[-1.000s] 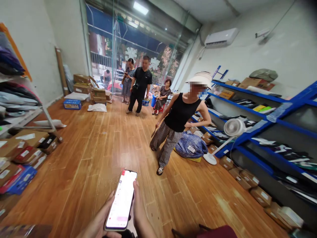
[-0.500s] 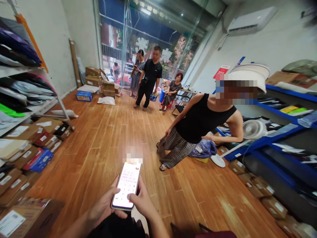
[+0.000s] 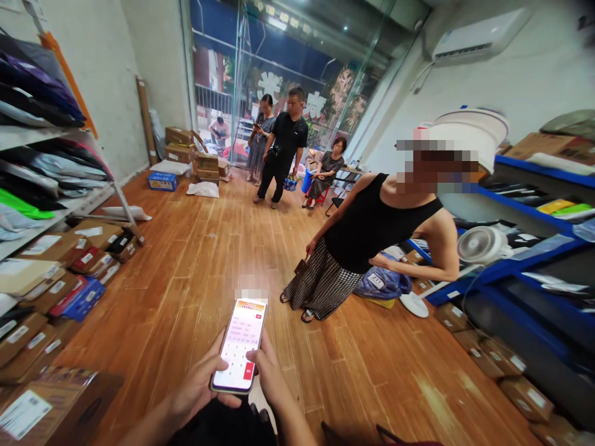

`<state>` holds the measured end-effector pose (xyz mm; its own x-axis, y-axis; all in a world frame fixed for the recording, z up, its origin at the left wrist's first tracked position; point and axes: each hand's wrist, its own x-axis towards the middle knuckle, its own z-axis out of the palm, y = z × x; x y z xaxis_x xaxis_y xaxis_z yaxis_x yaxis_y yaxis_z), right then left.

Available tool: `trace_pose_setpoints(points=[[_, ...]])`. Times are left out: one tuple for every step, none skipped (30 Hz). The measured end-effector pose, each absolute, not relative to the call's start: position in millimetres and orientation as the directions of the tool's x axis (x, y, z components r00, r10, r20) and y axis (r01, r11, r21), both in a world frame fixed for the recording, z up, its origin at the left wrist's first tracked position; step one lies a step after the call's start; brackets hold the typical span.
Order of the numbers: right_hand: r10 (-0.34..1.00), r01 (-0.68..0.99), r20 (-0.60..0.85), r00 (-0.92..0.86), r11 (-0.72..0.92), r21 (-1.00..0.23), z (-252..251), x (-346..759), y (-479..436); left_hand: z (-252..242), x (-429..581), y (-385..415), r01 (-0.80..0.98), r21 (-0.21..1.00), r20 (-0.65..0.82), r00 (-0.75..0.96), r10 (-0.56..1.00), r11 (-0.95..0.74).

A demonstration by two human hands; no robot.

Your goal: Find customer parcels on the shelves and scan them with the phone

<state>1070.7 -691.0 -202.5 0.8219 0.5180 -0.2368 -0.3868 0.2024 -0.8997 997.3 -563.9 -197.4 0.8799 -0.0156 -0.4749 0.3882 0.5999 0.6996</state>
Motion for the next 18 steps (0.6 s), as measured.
trace_pose_setpoints(points=[[0.5, -0.392, -0.247, 0.83, 0.207, -0.896, -203, 1071, -689, -198, 997, -564, 0.389, 0.698, -0.475, 0.88, -0.019, 0.602], [0.477, -0.396, -0.258, 0.84, 0.214, -0.893, -202, 1071, -688, -200, 997, -564, 0.388, 0.691, -0.471, 0.882, -0.027, 0.61], [0.451, -0.398, -0.268, 0.851, 0.221, -0.89, -202, 1072, -686, -202, 997, -564, 0.384, 0.68, -0.464, 0.885, -0.04, 0.625], [0.424, -0.399, -0.278, 0.862, 0.229, -0.888, -202, 1073, -684, -204, 997, -564, 0.376, 0.664, -0.453, 0.89, -0.052, 0.646], [0.397, -0.4, -0.288, 0.872, 0.236, -0.886, -203, 1075, -683, -207, 996, -564, 0.366, 0.646, -0.439, 0.896, -0.066, 0.67], [0.37, -0.399, -0.297, 0.881, 0.241, -0.885, -203, 1077, -681, -210, 995, -564, 0.357, 0.627, -0.425, 0.901, -0.08, 0.692], [0.346, -0.399, -0.305, 0.887, 0.244, -0.884, -204, 1079, -680, -213, 994, -564, 0.351, 0.61, -0.413, 0.906, -0.093, 0.711], [0.327, -0.399, -0.312, 0.892, 0.245, -0.884, -205, 1081, -679, -217, 993, -564, 0.345, 0.596, -0.402, 0.91, -0.102, 0.726], [0.315, -0.4, -0.317, 0.895, 0.245, -0.883, -206, 1082, -678, -220, 992, -565, 0.341, 0.584, -0.395, 0.912, -0.109, 0.736], [0.305, -0.399, -0.321, 0.897, 0.245, -0.883, -207, 1083, -677, -223, 991, -565, 0.338, 0.574, -0.388, 0.914, -0.116, 0.746], [0.299, -0.398, -0.321, 0.899, 0.247, -0.884, -208, 1082, -675, -225, 991, -565, 0.332, 0.564, -0.38, 0.917, -0.119, 0.756], [0.294, -0.394, -0.319, 0.901, 0.251, -0.884, -209, 1081, -674, -227, 990, -566, 0.324, 0.556, -0.374, 0.92, -0.119, 0.765], [0.29, -0.387, -0.311, 0.905, 0.256, -0.886, -210, 1079, -673, -228, 990, -566, 0.318, 0.551, -0.371, 0.922, -0.115, 0.771], [0.284, -0.375, -0.3, 0.911, 0.262, -0.889, -211, 1077, -672, -229, 990, -566, 0.315, 0.549, -0.371, 0.922, -0.112, 0.774], [0.278, -0.358, -0.285, 0.918, 0.268, -0.894, -211, 1075, -671, -230, 990, -565, 0.316, 0.548, -0.373, 0.921, -0.111, 0.775], [0.273, -0.338, -0.266, 0.924, 0.267, -0.902, -210, 1075, -673, -230, 990, -565, 0.317, 0.547, -0.374, 0.921, -0.112, 0.775], [0.266, -0.318, -0.247, 0.932, 0.267, -0.91, -209, 1076, -676, -231, 990, -564, 0.32, 0.543, -0.373, 0.92, -0.118, 0.777], [0.254, -0.301, -0.233, 0.939, 0.276, -0.913, -206, 1079, -682, -231, 991, -563, 0.317, 0.532, -0.368, 0.922, -0.123, 0.785]])
